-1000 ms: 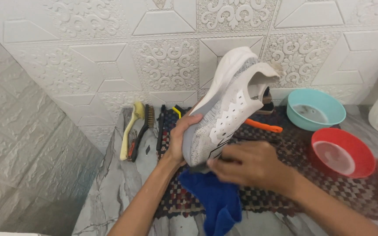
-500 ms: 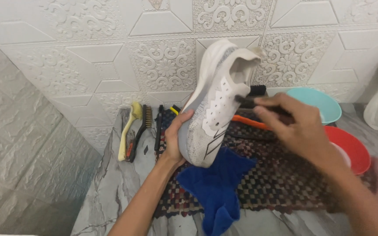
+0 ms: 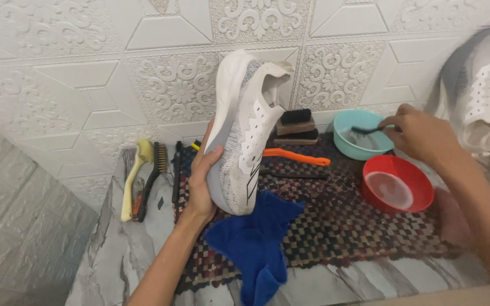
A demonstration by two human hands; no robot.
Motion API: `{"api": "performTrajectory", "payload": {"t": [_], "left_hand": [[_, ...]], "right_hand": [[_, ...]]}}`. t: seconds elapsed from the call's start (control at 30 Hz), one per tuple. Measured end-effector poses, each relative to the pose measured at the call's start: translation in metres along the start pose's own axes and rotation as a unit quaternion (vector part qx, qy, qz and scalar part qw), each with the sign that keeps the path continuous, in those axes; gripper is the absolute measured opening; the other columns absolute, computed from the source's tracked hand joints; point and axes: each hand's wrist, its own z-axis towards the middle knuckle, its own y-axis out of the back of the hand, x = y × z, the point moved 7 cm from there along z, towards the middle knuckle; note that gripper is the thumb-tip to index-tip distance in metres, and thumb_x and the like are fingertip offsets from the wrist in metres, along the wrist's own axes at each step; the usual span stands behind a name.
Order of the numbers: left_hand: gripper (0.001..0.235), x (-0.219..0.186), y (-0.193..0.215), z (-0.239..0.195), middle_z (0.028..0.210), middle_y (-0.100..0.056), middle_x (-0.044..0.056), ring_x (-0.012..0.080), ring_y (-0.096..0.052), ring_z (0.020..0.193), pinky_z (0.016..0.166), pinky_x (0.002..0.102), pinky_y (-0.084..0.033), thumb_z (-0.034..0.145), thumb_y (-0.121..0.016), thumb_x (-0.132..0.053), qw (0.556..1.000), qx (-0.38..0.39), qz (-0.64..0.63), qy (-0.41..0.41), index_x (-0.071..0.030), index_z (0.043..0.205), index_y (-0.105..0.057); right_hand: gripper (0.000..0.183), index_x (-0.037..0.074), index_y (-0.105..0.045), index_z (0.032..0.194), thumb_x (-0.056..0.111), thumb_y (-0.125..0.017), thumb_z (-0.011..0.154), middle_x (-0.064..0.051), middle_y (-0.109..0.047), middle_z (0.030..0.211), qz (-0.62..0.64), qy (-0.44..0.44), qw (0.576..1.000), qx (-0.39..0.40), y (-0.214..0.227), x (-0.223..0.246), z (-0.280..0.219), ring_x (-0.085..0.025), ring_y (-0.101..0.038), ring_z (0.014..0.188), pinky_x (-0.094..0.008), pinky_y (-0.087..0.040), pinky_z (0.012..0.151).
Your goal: The person cleans a white sneaker by scrubbing it with a black brush and an orange brush, dipping the brushes into bowls of water, and wiping the shoe with a pink cloth. The person rotates the shoe to clean different sides and finishes by wiping the surface.
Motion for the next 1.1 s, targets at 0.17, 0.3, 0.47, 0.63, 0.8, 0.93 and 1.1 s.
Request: {"api": "performTrajectory", "payload": {"t": [0.17, 0.3, 0.47, 0.63, 0.8, 0.93, 1.1], "left_hand": [[0.082, -0.001, -0.004, 0.0, 0.166, -0.048, 0.013, 0.0243, -0.05, 0.148, 0.125, 0.034, -0.037, 0.093, -0.063, -0.025, 1.0, 0.009, -0.002, -0.01, -0.007, 0.167, -0.034], [0.083, -0.004, 0.005, 0.001, 0.169, -0.044, 0.012, 0.0233, -0.046, 0.152, 0.127, 0.035, -0.034, 0.094, -0.062, -0.029, 0.998, -0.02, 0.047, -0.033, -0.008, 0.168, -0.031], [0.078, -0.005, 0.006, -0.001, 0.167, -0.048, 0.011, 0.0224, -0.05, 0.149, 0.125, 0.033, -0.038, 0.095, -0.062, -0.027, 0.997, -0.04, 0.054, -0.046, -0.008, 0.165, -0.037], [0.076, -0.005, 0.006, -0.003, 0.165, -0.051, 0.012, 0.0234, -0.052, 0.146, 0.123, 0.033, -0.04, 0.094, -0.062, -0.027, 0.996, -0.054, 0.058, -0.043, -0.01, 0.164, -0.039], [0.075, -0.009, 0.006, -0.004, 0.164, -0.052, 0.01, 0.0214, -0.053, 0.145, 0.121, 0.031, -0.041, 0.092, -0.061, -0.026, 0.994, -0.067, 0.069, -0.045, -0.011, 0.163, -0.042], [0.076, -0.007, 0.008, -0.002, 0.164, -0.052, 0.01, 0.0211, -0.054, 0.144, 0.119, 0.031, -0.043, 0.092, -0.062, -0.027, 0.995, -0.071, 0.054, -0.041, -0.012, 0.163, -0.042], [0.075, -0.007, 0.015, 0.001, 0.163, -0.054, 0.011, 0.0223, -0.053, 0.146, 0.123, 0.031, -0.04, 0.091, -0.064, -0.023, 0.996, -0.075, 0.032, -0.041, -0.01, 0.162, -0.045]], "right_hand": [[0.033, 0.03, -0.079, 0.131, 0.035, -0.058, 0.105, -0.007, -0.067, 0.12, 0.071, 0.013, 0.997, -0.032, -0.007, -0.017, -0.021, -0.028, -0.071, 0.101, -0.046, -0.058, 0.073], [0.033, 0.039, -0.08, 0.131, 0.046, -0.066, 0.103, -0.004, -0.073, 0.111, 0.096, -0.048, 0.987, -0.115, 0.026, -0.033, -0.069, -0.033, -0.074, 0.099, -0.049, -0.057, 0.066], [0.024, 0.028, -0.084, 0.114, 0.037, -0.075, 0.094, -0.002, -0.075, 0.109, 0.143, -0.098, 0.982, -0.076, -0.004, -0.051, -0.111, -0.023, -0.076, 0.096, -0.041, -0.055, 0.084], [0.036, 0.039, -0.077, 0.126, 0.051, -0.069, 0.093, 0.008, -0.073, 0.127, 0.049, -0.103, 0.992, -0.052, -0.038, -0.056, -0.134, -0.02, -0.078, 0.108, -0.042, -0.062, 0.081], [0.031, 0.039, -0.072, 0.128, 0.051, -0.055, 0.105, 0.008, -0.069, 0.13, -0.021, -0.058, 0.99, -0.129, -0.025, -0.042, -0.141, -0.021, -0.078, 0.108, -0.044, -0.065, 0.069], [0.03, 0.009, -0.067, 0.131, 0.024, -0.057, 0.107, -0.016, -0.072, 0.116, 0.098, 0.048, 0.978, -0.18, 0.002, -0.011, -0.134, -0.038, -0.069, 0.105, -0.052, -0.053, 0.091], [0.029, 0.024, -0.071, 0.131, 0.024, -0.059, 0.105, 0.001, -0.07, 0.111, 0.173, 0.262, 0.918, -0.243, 0.037, 0.085, -0.142, -0.025, -0.057, 0.104, -0.044, -0.033, 0.091]]}}
